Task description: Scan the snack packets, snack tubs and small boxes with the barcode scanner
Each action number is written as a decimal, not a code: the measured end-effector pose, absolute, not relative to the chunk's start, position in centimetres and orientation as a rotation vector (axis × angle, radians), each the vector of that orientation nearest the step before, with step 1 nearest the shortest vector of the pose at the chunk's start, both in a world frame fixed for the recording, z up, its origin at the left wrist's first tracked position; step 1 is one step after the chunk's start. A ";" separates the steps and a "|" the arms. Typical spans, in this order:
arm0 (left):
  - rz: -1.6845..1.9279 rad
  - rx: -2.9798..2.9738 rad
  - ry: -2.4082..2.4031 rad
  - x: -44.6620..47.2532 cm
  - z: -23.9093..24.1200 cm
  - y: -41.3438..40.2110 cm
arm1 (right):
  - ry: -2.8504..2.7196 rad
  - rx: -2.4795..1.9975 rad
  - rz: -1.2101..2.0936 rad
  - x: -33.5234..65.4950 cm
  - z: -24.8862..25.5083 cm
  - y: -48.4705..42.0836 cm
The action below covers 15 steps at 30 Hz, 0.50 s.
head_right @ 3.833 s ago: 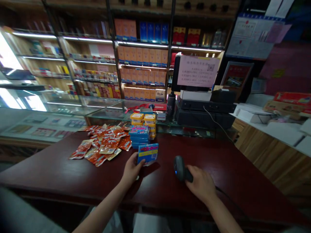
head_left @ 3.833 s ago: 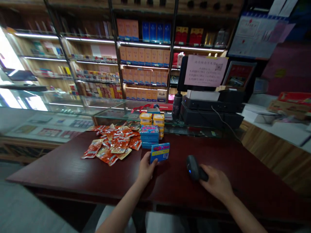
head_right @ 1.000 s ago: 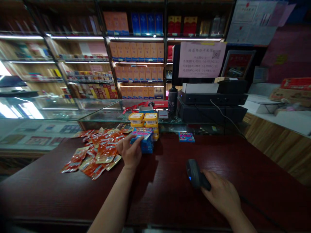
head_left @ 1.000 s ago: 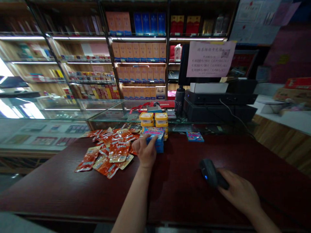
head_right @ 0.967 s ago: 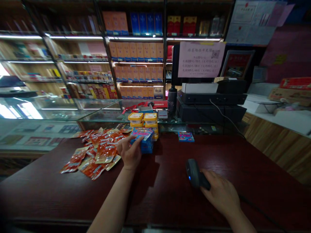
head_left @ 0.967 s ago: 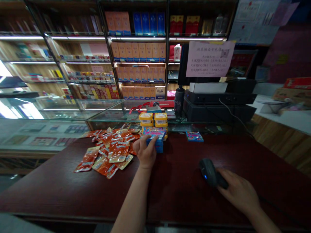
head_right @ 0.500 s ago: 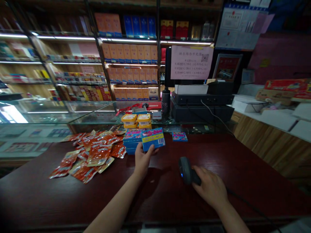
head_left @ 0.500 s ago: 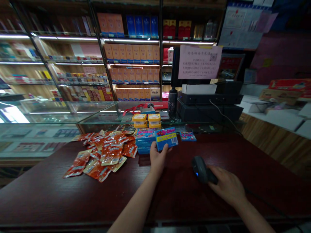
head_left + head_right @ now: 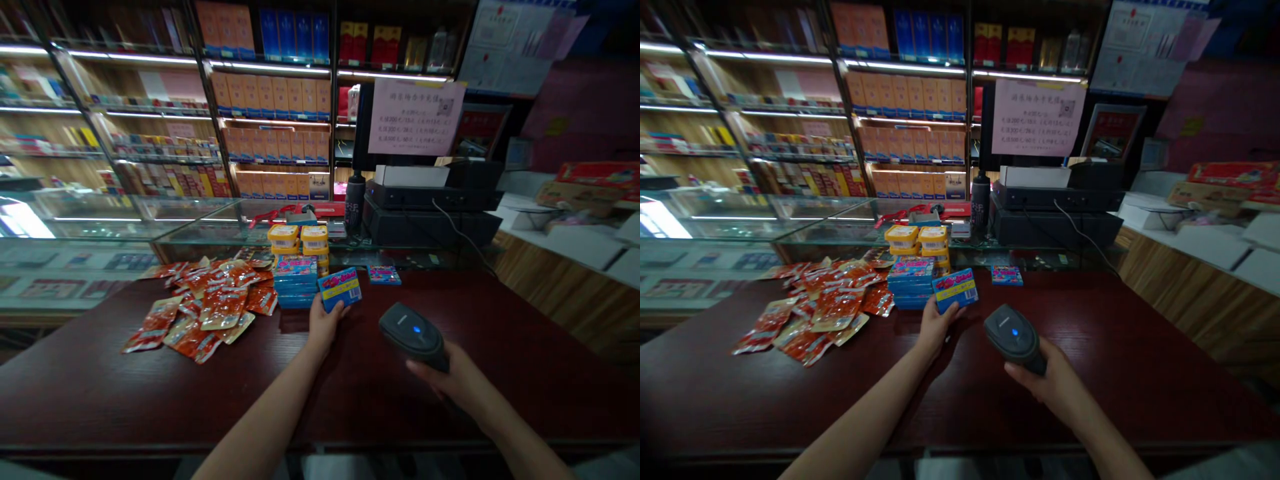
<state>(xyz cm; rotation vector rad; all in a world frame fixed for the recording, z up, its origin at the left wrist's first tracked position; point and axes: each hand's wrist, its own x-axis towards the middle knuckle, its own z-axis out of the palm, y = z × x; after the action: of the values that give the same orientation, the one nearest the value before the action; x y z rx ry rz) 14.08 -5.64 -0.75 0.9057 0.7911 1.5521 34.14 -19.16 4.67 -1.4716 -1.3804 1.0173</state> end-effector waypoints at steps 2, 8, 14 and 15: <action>1.566 0.899 0.797 14.0 -0.8 -5.5 | -1.325 -1.467 1.036 33.7 4.6 -19.3; 1.569 0.948 0.816 14.1 -0.4 -5.5 | -1.305 -1.512 0.971 33.7 4.4 -19.3; 1.554 0.960 0.818 14.2 -0.1 -5.9 | -1.441 -1.478 0.910 34.4 4.4 -19.6; 1.550 0.963 0.825 14.2 -0.1 -5.9 | -1.498 -1.441 0.863 34.6 4.5 -19.5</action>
<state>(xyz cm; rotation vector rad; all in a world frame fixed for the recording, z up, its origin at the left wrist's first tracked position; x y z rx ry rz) 14.18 -5.94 -0.08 0.9631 0.8254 1.5501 34.62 -19.55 4.45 -1.4411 -1.4976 0.8627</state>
